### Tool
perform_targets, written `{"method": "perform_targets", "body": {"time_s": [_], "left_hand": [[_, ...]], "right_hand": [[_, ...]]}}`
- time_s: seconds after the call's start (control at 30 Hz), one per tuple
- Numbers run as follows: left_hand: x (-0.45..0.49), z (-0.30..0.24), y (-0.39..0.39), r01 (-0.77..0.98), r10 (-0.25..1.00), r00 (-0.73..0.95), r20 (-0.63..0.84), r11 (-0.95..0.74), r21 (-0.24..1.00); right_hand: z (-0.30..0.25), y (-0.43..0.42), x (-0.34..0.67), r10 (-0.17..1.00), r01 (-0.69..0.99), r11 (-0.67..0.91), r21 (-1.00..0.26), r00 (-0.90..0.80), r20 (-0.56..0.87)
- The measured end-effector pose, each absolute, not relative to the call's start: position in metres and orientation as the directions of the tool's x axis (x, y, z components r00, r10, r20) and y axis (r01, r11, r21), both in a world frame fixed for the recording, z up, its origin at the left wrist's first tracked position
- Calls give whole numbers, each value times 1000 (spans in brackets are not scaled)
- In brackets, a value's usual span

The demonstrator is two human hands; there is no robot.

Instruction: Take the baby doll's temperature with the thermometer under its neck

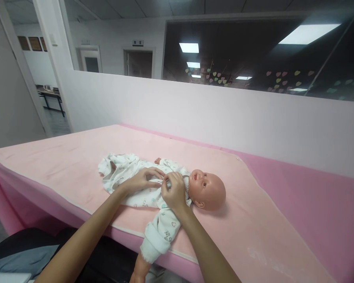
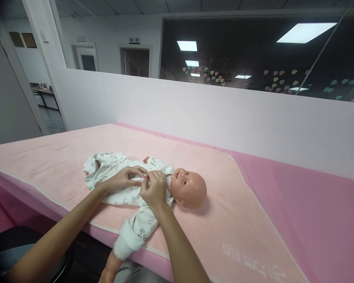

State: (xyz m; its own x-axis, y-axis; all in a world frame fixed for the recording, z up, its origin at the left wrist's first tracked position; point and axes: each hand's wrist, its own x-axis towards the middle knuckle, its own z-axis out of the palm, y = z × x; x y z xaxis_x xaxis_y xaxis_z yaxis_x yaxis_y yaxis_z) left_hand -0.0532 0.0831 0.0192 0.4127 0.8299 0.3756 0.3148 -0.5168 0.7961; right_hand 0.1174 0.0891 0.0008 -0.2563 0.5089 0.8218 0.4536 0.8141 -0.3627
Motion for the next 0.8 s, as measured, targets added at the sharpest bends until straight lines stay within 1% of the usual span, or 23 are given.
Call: {"method": "perform_targets", "body": {"time_s": [0.27, 0.4, 0.57, 0.8], "left_hand": [[-53, 21, 81, 359, 845, 403, 350, -498, 789], [-53, 21, 80, 346, 848, 405, 343, -489, 800], [-53, 21, 80, 343, 852, 412, 324, -474, 811], [-51, 26, 77, 334, 842, 430, 327, -484, 809]], "right_hand": [[1, 88, 117, 538, 462, 796, -391, -242, 808], [2, 86, 118, 543, 459, 794, -399, -240, 805], [3, 86, 118, 525, 460, 806, -373, -263, 809], [5, 86, 119, 488, 471, 827, -306, -335, 806]]}}
